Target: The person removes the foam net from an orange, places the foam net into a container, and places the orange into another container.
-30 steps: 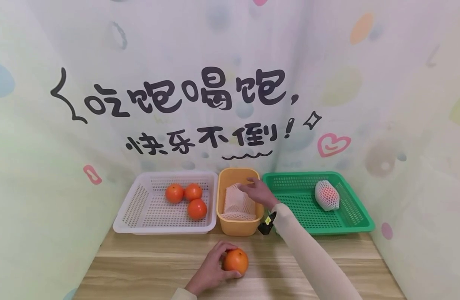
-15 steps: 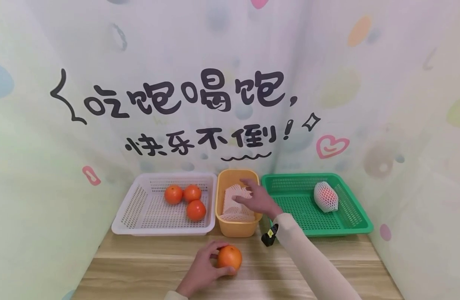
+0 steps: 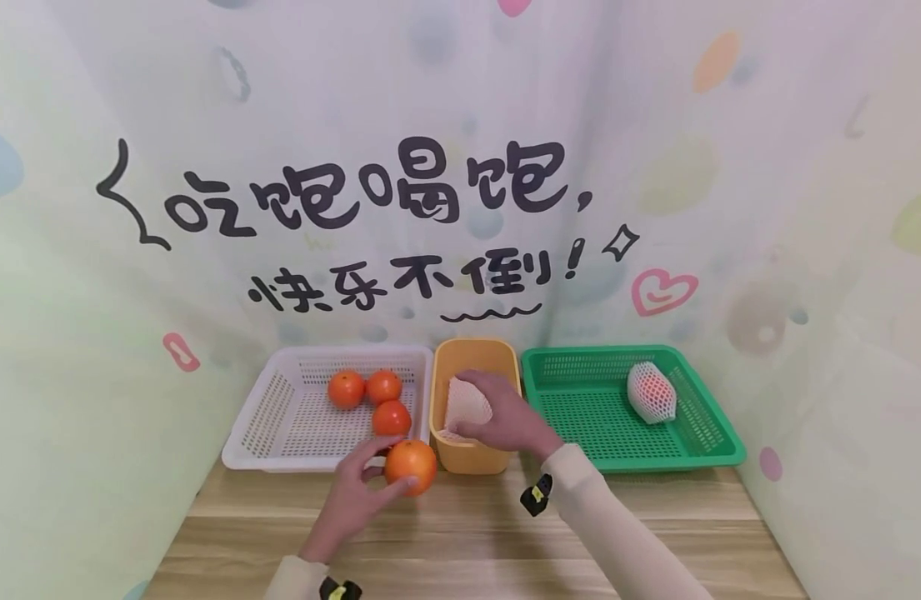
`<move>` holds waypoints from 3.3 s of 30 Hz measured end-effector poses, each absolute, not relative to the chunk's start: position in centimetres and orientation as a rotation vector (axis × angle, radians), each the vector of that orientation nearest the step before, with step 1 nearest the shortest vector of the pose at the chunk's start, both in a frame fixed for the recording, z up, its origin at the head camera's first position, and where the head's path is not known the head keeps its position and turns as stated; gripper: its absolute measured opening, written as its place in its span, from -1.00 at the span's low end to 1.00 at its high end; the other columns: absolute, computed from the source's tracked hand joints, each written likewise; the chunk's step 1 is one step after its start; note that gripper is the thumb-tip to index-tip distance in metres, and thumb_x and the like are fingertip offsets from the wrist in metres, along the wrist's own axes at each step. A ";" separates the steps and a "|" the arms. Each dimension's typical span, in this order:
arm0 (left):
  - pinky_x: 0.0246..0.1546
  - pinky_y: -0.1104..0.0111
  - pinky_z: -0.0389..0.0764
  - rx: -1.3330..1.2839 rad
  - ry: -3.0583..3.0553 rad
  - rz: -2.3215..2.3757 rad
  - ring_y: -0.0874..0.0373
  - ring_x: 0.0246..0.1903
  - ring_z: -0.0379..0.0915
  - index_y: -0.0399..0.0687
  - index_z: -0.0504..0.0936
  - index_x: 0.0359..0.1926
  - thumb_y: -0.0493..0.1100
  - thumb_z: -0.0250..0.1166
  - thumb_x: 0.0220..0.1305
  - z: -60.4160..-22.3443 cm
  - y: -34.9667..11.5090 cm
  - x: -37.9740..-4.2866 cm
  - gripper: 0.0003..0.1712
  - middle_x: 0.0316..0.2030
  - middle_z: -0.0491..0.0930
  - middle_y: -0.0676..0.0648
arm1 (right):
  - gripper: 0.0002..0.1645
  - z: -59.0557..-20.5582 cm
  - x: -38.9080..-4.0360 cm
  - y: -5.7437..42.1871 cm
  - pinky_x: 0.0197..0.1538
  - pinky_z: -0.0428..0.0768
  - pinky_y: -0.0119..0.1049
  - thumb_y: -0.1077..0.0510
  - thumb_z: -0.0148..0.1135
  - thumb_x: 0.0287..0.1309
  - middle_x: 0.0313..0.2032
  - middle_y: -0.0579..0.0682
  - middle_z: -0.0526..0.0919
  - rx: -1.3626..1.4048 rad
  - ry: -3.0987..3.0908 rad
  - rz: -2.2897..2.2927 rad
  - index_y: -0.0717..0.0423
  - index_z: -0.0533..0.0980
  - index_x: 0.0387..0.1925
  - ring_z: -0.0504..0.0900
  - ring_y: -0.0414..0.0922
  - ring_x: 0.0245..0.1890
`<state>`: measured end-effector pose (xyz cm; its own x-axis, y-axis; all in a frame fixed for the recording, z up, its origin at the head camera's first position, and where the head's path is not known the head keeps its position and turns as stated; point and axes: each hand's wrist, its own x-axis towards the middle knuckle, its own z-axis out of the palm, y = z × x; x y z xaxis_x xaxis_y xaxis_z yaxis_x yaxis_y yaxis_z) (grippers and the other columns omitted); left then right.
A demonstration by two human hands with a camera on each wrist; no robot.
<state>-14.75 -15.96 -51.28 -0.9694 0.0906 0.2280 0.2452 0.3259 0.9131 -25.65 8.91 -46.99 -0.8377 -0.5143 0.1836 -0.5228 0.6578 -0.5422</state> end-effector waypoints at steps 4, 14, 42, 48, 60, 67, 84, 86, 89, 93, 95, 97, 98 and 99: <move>-0.16 0.27 0.64 -0.311 -2.429 -1.646 -0.01 -0.05 0.42 -0.15 0.50 0.10 -0.15 0.49 -0.05 -49.1 -17.5 -15.4 -0.36 0.02 0.50 -0.11 | -0.08 -46.8 -24.7 8.2 0.36 0.21 0.00 -0.35 0.32 -0.10 0.33 -0.17 0.29 0.965 -2.837 0.832 -0.25 0.24 0.31 0.22 -0.05 0.34; -0.12 0.31 0.62 -0.217 -2.581 -1.401 0.10 -0.03 0.43 0.17 0.46 0.15 0.20 0.41 -0.03 -49.2 -22.7 -20.5 -0.30 0.09 0.45 0.04 | -0.12 -47.5 -22.3 5.1 0.26 0.40 -0.12 -0.25 0.34 -0.05 0.33 -0.10 0.29 1.131 -2.795 0.601 -0.19 0.27 0.32 0.30 -0.09 0.30; -0.27 0.28 0.50 -0.255 -3.165 -0.908 0.07 -0.34 0.44 -0.17 0.61 -0.17 0.00 0.36 0.04 -50.6 -27.6 -29.9 -0.60 -0.34 0.60 -0.05 | -0.68 -52.6 -21.6 -1.1 -0.48 0.49 -0.52 0.19 0.31 -0.04 -0.28 -0.28 0.71 1.130 -2.609 0.162 -0.25 0.67 -0.22 0.63 -0.35 -0.39; -0.37 0.34 0.41 -0.221 -3.272 -0.829 0.08 -0.40 0.40 -0.09 0.60 -0.32 -0.05 0.41 -0.05 -51.5 -27.3 -30.4 -0.71 -0.46 0.52 -0.03 | -0.69 -52.7 -21.6 -1.7 -0.48 0.49 -0.55 0.18 0.31 -0.01 -0.28 -0.28 0.71 1.147 -2.621 0.163 -0.26 0.67 -0.21 0.61 -0.37 -0.43; -0.21 0.24 0.40 -0.225 -3.331 -0.712 0.04 -0.28 0.37 -0.14 0.57 -0.18 -0.04 0.49 -0.11 -52.7 -26.2 -30.6 -0.53 -0.31 0.50 -0.06 | -0.69 -52.7 -21.3 -2.1 -0.54 0.45 -0.53 0.15 0.31 -0.05 -0.28 -0.34 0.69 1.083 -2.634 0.129 -0.32 0.67 -0.24 0.60 -0.38 -0.44; -0.13 0.20 0.41 -0.311 -3.292 -0.640 0.02 -0.24 0.35 -0.16 0.55 -0.11 -0.09 0.44 -0.05 -52.7 -25.9 -30.2 -0.54 -0.26 0.49 -0.07 | -0.68 -52.7 -21.1 -2.2 -0.61 0.37 -0.51 0.17 0.29 -0.03 -0.34 -0.33 0.68 1.063 -2.653 0.140 -0.31 0.68 -0.24 0.52 -0.36 -0.54; 0.15 -0.06 0.37 -0.289 -3.162 -0.858 -0.12 0.03 0.36 -0.21 0.39 0.22 0.08 0.32 0.14 -51.6 -25.2 -29.0 -0.29 0.12 0.42 -0.24 | -0.70 -52.8 -21.3 -1.6 -0.48 0.46 -0.56 0.16 0.29 0.04 -0.23 -0.27 0.70 1.074 -2.697 0.215 -0.26 0.67 -0.18 0.58 -0.34 -0.42; 0.16 -0.10 0.34 -0.301 -3.149 -0.864 -0.14 0.08 0.34 -0.21 0.35 0.25 0.10 0.30 0.15 -51.5 -24.8 -28.4 -0.25 0.17 0.39 -0.25 | -0.70 -53.0 -21.4 -1.5 -0.49 0.45 -0.56 0.16 0.29 0.03 -0.25 -0.28 0.70 1.078 -2.678 0.226 -0.25 0.67 -0.19 0.58 -0.35 -0.42; 0.17 -0.13 0.31 -0.314 -3.124 -0.848 -0.17 0.16 0.30 -0.18 0.35 0.27 0.17 0.29 0.14 -51.2 -24.0 -27.5 -0.21 0.23 0.34 -0.26 | -0.70 -53.3 -21.4 -1.4 -0.46 0.49 -0.56 0.16 0.30 0.02 -0.26 -0.29 0.70 1.092 -2.649 0.242 -0.24 0.67 -0.18 0.60 -0.35 -0.39; 0.16 -0.16 0.31 -0.337 -3.092 -0.834 -0.19 0.21 0.24 -0.13 0.35 0.28 0.23 0.29 0.11 -50.8 -22.6 -26.3 -0.18 0.25 0.31 -0.25 | -0.67 -53.3 -21.6 -1.0 -0.42 0.51 -0.56 0.16 0.32 0.02 -0.24 -0.28 0.70 1.105 -2.648 0.267 -0.25 0.66 -0.15 0.60 -0.33 -0.39; 0.16 -0.15 0.33 -0.336 -3.083 -0.833 -0.16 0.21 0.23 -0.10 0.35 0.28 0.24 0.29 0.10 -50.7 -22.0 -25.7 -0.17 0.24 0.32 -0.23 | -0.65 -53.1 -21.5 -0.8 -0.39 0.52 -0.56 0.17 0.32 0.03 -0.22 -0.28 0.69 1.120 -2.670 0.281 -0.25 0.65 -0.13 0.60 -0.33 -0.37; 0.17 -0.11 0.33 -0.351 -3.070 -0.821 -0.11 0.20 0.24 -0.06 0.37 0.27 0.25 0.30 0.09 -50.8 -21.6 -25.1 -0.19 0.22 0.36 -0.19 | -0.66 -53.0 -21.4 -0.7 -0.30 0.55 -0.55 0.14 0.32 0.04 -0.19 -0.27 0.69 1.152 -2.703 0.306 -0.24 0.64 -0.10 0.60 -0.33 -0.32; 0.18 -0.09 0.34 -0.352 -3.065 -0.814 -0.08 0.19 0.24 -0.03 0.38 0.27 0.25 0.31 0.08 -50.8 -21.4 -24.9 -0.20 0.20 0.38 -0.16 | -0.66 -52.8 -21.4 -0.6 -0.24 0.56 -0.54 0.14 0.32 0.05 -0.17 -0.26 0.68 1.175 -2.720 0.330 -0.22 0.63 -0.09 0.60 -0.33 -0.28; 0.17 -0.09 0.35 -0.375 -3.052 -0.803 -0.08 0.18 0.26 -0.04 0.38 0.26 0.23 0.31 0.08 -50.8 -21.2 -24.6 -0.21 0.19 0.39 -0.17 | -0.65 -52.8 -21.3 -0.5 -0.18 0.56 -0.53 0.14 0.31 0.05 -0.15 -0.26 0.67 1.199 -2.737 0.362 -0.20 0.62 -0.07 0.60 -0.34 -0.23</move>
<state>-24.56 -21.24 -50.85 -0.9715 0.2356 0.0244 0.2171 0.8445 0.4895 -21.29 -0.46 -52.77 -0.6754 -0.7055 0.2147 -0.7371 0.6553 -0.1653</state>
